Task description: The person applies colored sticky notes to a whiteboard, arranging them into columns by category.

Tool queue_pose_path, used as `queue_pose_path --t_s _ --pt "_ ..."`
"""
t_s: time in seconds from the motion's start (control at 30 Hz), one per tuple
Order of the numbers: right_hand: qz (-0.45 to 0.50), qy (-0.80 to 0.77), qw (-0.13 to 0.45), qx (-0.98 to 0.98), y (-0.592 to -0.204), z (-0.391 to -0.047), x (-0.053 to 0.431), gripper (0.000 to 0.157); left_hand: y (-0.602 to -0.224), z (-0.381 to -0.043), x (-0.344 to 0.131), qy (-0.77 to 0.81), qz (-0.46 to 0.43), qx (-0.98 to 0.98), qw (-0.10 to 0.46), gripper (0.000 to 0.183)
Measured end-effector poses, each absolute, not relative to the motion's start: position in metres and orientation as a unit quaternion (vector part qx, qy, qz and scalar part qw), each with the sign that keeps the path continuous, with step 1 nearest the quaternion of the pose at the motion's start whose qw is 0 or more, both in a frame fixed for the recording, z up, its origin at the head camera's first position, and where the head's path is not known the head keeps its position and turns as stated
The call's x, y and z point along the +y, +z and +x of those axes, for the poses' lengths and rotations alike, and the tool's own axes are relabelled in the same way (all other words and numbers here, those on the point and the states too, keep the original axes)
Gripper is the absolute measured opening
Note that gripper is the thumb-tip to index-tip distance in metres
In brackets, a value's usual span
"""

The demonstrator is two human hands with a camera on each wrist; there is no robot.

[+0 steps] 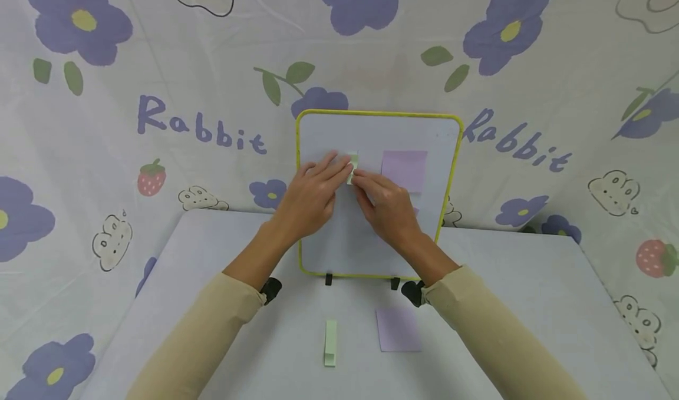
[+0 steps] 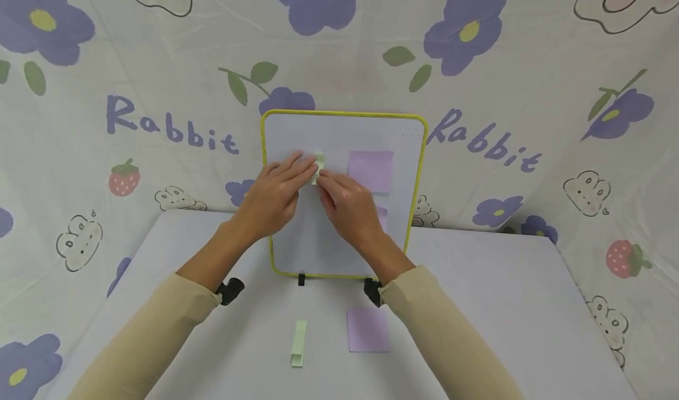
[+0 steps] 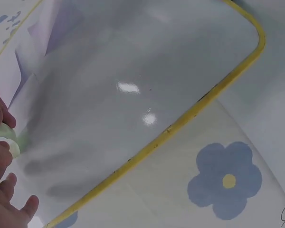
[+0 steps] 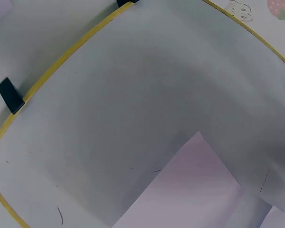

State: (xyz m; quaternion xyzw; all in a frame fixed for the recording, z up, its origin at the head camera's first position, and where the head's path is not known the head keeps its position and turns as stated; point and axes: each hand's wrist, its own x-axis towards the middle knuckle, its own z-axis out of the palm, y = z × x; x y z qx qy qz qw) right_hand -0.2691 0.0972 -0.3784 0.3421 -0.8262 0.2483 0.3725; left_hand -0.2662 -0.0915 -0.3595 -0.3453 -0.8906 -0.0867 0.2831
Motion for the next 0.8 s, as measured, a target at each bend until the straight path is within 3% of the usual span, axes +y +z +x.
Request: queue_pose_path --t_s 0.37,0.63,0.8 --pt "0.350 0.170 0.383 -0.838 -0.379 -0.270 0.101 0.022 -0.364 -0.276 -0.090 0.043 -0.324 -0.908 0.261 0.054" --pt "0.328 0.001 0.395 -0.858 -0.380 -0.276 0.109 0.055 -0.369 -0.276 -0.090 0.058 -0.312 -0.908 0.273 0.056" --pt "0.328 -0.040 0.369 -0.869 -0.378 -0.278 0.109 0.061 -0.369 -0.277 -0.090 0.058 -0.308 -0.911 0.268 0.057"
